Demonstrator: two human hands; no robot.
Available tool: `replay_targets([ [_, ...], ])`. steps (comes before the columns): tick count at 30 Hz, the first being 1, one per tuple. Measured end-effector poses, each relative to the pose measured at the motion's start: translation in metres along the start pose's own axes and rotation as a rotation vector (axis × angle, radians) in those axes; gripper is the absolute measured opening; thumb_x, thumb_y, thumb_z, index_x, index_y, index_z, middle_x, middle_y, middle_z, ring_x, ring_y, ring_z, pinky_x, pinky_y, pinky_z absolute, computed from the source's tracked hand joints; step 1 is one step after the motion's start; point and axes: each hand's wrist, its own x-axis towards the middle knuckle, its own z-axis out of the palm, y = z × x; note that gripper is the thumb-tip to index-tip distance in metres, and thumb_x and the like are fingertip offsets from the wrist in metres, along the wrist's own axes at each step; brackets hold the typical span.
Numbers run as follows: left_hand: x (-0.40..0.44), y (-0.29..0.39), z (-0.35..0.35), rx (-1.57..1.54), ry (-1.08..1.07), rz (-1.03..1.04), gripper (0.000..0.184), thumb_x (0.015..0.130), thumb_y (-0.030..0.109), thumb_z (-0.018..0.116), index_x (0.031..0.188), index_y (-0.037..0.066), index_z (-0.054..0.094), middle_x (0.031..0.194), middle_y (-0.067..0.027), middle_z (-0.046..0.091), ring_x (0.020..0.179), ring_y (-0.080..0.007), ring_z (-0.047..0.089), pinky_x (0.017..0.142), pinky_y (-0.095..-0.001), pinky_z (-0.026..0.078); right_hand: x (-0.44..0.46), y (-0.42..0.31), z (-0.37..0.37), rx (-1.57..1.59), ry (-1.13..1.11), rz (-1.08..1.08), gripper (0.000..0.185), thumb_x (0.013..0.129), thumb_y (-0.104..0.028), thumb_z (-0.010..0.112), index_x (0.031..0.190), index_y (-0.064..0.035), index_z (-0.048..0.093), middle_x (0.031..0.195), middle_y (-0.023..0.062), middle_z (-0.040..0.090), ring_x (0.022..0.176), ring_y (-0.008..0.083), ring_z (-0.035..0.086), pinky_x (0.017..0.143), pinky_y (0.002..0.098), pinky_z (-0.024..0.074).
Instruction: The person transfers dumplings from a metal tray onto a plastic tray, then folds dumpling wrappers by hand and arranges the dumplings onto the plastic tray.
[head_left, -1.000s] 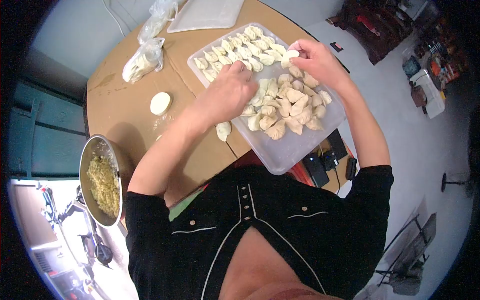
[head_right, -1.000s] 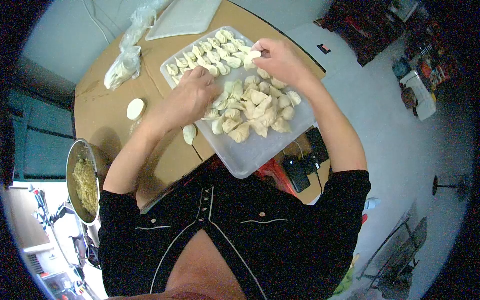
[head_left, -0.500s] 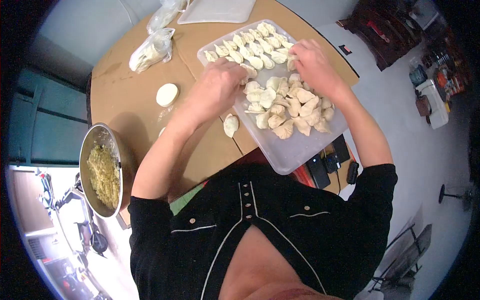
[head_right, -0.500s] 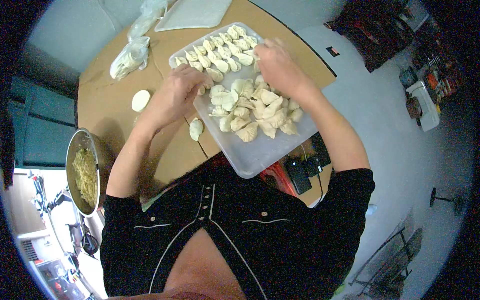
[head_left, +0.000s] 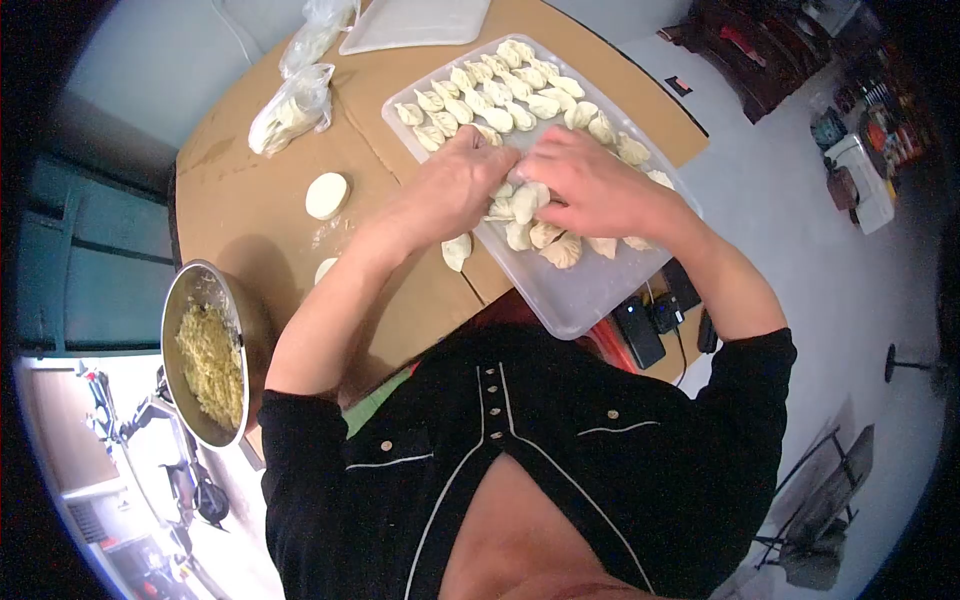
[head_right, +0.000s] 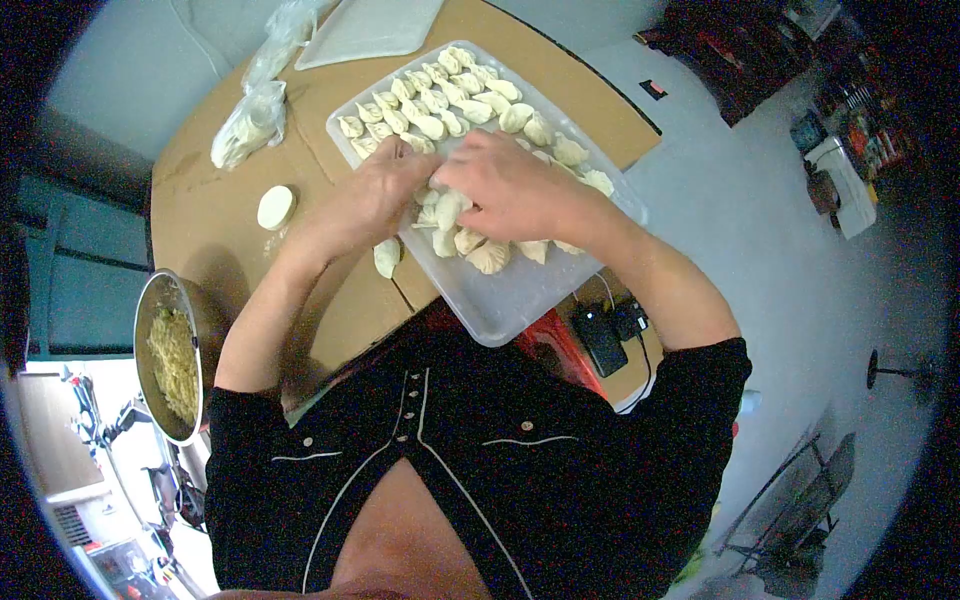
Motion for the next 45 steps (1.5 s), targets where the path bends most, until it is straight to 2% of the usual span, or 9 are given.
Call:
replay_targets([
  [2,0.002,-0.005,0.003,0.089,0.013,0.125,0.03,0.064,-0.007,0.058,0.093,-0.003,0.06,0.085,-0.0174,0.061,0.087,-0.0323,0.055,0.084,-0.0378,0.041,-0.003,-0.001,0.003,-0.039,0.054,-0.056,0.031,0.071,-0.009,0.066,0.1,-0.0024,0.059,0.096,0.0119,0.054,0.099,0.0285,0.048,0.087,0.0393,0.0401],
  [8,0.004,-0.003,-0.001,0.214,-0.058,0.108,0.017,0.064,-0.004,0.06,0.081,-0.002,0.059,0.085,-0.0162,0.058,0.09,-0.0333,0.052,0.086,-0.0384,0.041,-0.02,-0.013,-0.006,-0.1,0.065,-0.019,0.024,0.07,-0.011,0.068,0.091,-0.0031,0.059,0.088,0.0082,0.052,0.092,0.0269,0.047,0.083,0.0375,0.0393],
  [11,0.0,0.004,-0.009,0.24,-0.094,0.042,0.018,0.064,-0.002,0.062,0.082,-0.002,0.059,0.088,-0.0175,0.056,0.092,-0.0334,0.05,0.086,-0.0395,0.042,-0.034,-0.02,-0.016,0.007,0.092,0.014,0.02,0.071,-0.01,0.067,0.088,-0.0035,0.059,0.086,0.0079,0.051,0.091,0.0268,0.046,0.082,0.0371,0.0389],
  [13,-0.003,0.006,-0.009,0.245,-0.064,0.039,0.017,0.066,-0.002,0.061,0.082,-0.003,0.059,0.089,-0.0178,0.056,0.092,-0.0336,0.05,0.086,-0.0396,0.042,-0.042,-0.028,-0.026,0.077,-0.055,0.102,0.018,0.072,-0.01,0.067,0.087,-0.0038,0.059,0.085,0.0079,0.051,0.09,0.0266,0.046,0.082,0.0373,0.039],
  [26,-0.019,0.006,-0.014,0.071,0.096,-0.082,0.019,0.073,-0.001,0.055,0.092,-0.003,0.058,0.088,-0.0185,0.056,0.093,-0.035,0.051,0.082,-0.0417,0.045,-0.05,-0.044,-0.024,-0.074,-0.099,-0.017,0.021,0.071,-0.014,0.069,0.088,-0.004,0.061,0.089,0.0077,0.053,0.094,0.0265,0.046,0.086,0.0379,0.0374],
  [35,-0.029,0.007,-0.011,0.04,0.159,-0.1,0.018,0.072,-0.001,0.058,0.09,-0.003,0.06,0.09,-0.0174,0.058,0.094,-0.0344,0.052,0.081,-0.0421,0.045,0.02,-0.004,0.007,0.025,0.098,0.048,0.025,0.079,-0.016,0.063,0.096,0.0021,0.06,0.098,0.015,0.057,0.1,0.0317,0.05,0.084,0.0407,0.0409],
  [38,-0.031,0.006,-0.012,-0.011,0.118,-0.107,0.017,0.073,-0.001,0.057,0.09,-0.002,0.06,0.087,-0.0172,0.058,0.092,-0.0352,0.053,0.081,-0.0423,0.045,0.039,-0.008,0.01,0.08,-0.08,0.128,0.024,0.078,-0.016,0.063,0.091,0.0039,0.059,0.093,0.0184,0.059,0.098,0.0347,0.054,0.081,0.042,0.0423],
  [40,-0.033,0.007,-0.012,-0.021,0.132,-0.129,0.018,0.073,-0.001,0.057,0.091,-0.003,0.06,0.086,-0.018,0.059,0.09,-0.0363,0.053,0.081,-0.0427,0.046,0.046,-0.008,0.014,0.102,-0.168,0.197,0.027,0.075,-0.017,0.064,0.086,0.0059,0.056,0.084,0.0209,0.059,0.086,0.0375,0.057,0.075,0.0443,0.0441],
  [45,-0.039,-0.004,-0.007,-0.146,0.213,-0.208,0.019,0.075,-0.002,0.054,0.093,-0.004,0.059,0.082,-0.0181,0.061,0.079,-0.0326,0.058,0.072,-0.0406,0.048,0.047,-0.007,0.018,0.164,-0.09,0.196,0.025,0.073,-0.016,0.065,0.081,0.0052,0.055,0.076,0.0206,0.059,0.076,0.0365,0.059,0.069,0.0435,0.0457],
])
